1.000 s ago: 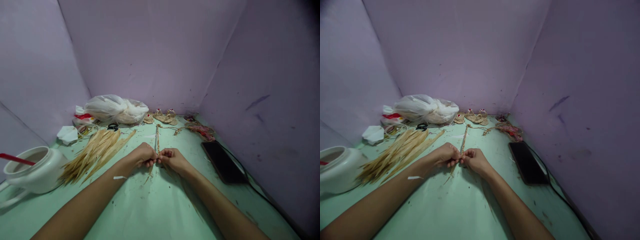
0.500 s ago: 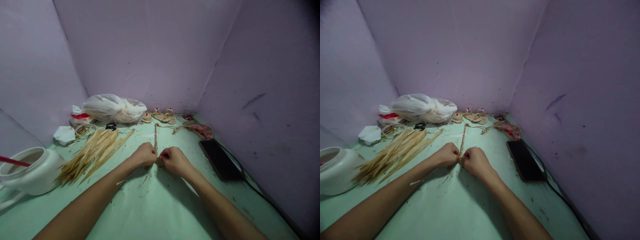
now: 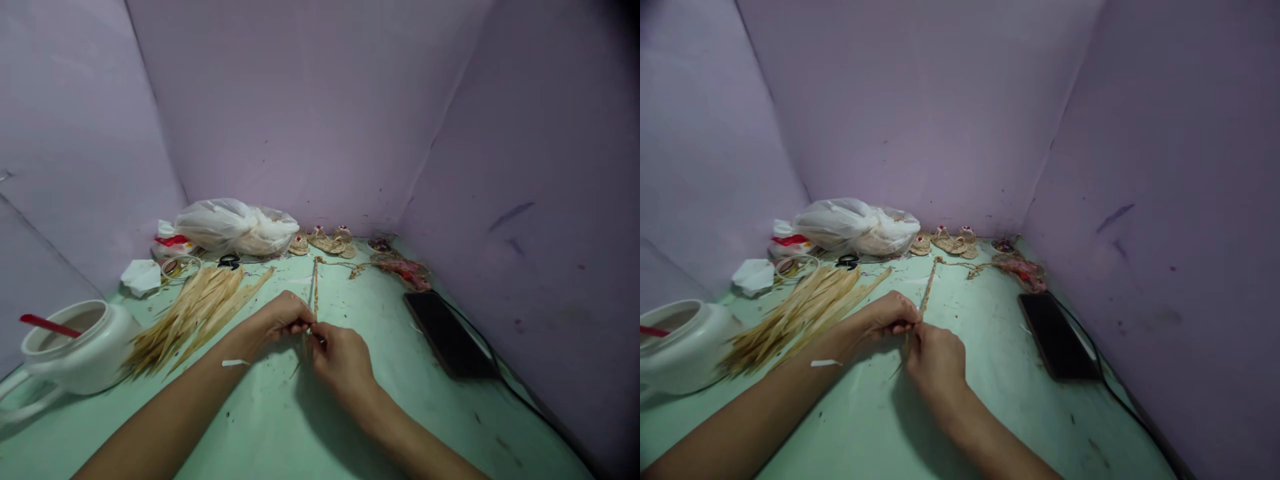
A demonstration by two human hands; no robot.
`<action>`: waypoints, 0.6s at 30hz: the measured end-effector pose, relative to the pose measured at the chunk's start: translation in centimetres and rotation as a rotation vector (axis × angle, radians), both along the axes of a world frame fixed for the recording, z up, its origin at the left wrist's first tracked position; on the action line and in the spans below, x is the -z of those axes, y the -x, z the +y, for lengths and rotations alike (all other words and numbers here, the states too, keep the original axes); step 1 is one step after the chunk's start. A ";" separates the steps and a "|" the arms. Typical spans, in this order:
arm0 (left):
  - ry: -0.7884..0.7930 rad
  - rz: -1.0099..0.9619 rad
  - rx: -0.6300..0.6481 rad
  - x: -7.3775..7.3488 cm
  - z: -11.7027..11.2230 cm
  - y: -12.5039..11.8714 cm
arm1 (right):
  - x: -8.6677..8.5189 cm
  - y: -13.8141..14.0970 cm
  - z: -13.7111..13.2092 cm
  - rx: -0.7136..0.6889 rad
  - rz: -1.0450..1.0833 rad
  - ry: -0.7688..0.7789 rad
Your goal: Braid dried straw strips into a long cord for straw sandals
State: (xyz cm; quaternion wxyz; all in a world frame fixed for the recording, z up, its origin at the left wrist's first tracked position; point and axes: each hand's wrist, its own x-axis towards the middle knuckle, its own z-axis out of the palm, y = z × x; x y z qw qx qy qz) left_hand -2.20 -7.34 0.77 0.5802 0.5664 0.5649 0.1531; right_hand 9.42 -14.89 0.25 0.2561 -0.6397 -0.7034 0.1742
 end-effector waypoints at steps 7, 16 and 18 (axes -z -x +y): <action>-0.001 -0.131 0.043 0.8 0.7 0.7 | 0.2 -2.3 2.7 0.087 0.256 -0.091; -0.089 -0.068 0.051 0.7 0.0 -0.6 | 2.6 -2.4 4.6 -0.120 0.785 0.431; -0.137 0.007 0.057 0.4 -0.3 -0.9 | 2.7 -2.5 4.8 -0.083 0.724 0.396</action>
